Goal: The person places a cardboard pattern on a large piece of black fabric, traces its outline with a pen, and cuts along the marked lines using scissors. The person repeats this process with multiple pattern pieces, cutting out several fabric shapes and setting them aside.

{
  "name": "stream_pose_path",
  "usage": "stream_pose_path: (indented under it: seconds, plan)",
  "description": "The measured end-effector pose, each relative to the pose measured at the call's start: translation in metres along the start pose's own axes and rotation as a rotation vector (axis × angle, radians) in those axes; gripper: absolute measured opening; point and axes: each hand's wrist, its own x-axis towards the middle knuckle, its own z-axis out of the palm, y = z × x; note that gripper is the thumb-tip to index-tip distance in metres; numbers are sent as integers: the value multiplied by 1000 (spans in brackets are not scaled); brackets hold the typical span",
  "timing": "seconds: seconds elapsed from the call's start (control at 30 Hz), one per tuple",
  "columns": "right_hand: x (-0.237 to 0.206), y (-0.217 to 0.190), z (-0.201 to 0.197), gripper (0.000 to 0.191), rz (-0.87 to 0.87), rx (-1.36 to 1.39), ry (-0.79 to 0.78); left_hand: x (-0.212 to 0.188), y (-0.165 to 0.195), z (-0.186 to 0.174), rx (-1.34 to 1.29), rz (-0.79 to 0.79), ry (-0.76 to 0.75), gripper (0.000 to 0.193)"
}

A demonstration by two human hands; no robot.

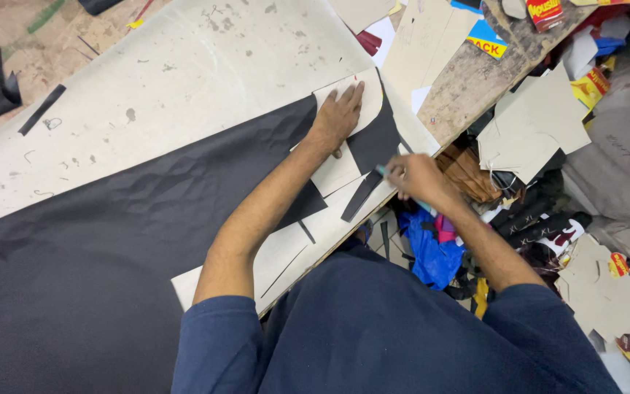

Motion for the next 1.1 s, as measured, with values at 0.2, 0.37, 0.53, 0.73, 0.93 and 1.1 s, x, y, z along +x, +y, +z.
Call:
stream_pose_path:
  seconds: [0.2,0.37,0.53,0.73,0.93,1.1]
  plan:
    - [102,-16,-50,26,-280,61,488,12,-7,-7,-67,49,-112,152]
    - [156,-11,-50,23,-446,-103,613,28,-2,-19,0,46,-215,174]
    - [165,-10,-56,22,-442,-259,532,42,-4,-19,-56,29,-280,186]
    - [174,-15,-61,18,-411,-488,421,45,-6,-15,-90,39,-317,188]
    - [155,-5,-49,20,-364,-423,439,44,-8,-13,-110,28,-306,189]
    - [125,-3,-25,23,-191,-222,433,45,-11,-7,-153,57,-306,188]
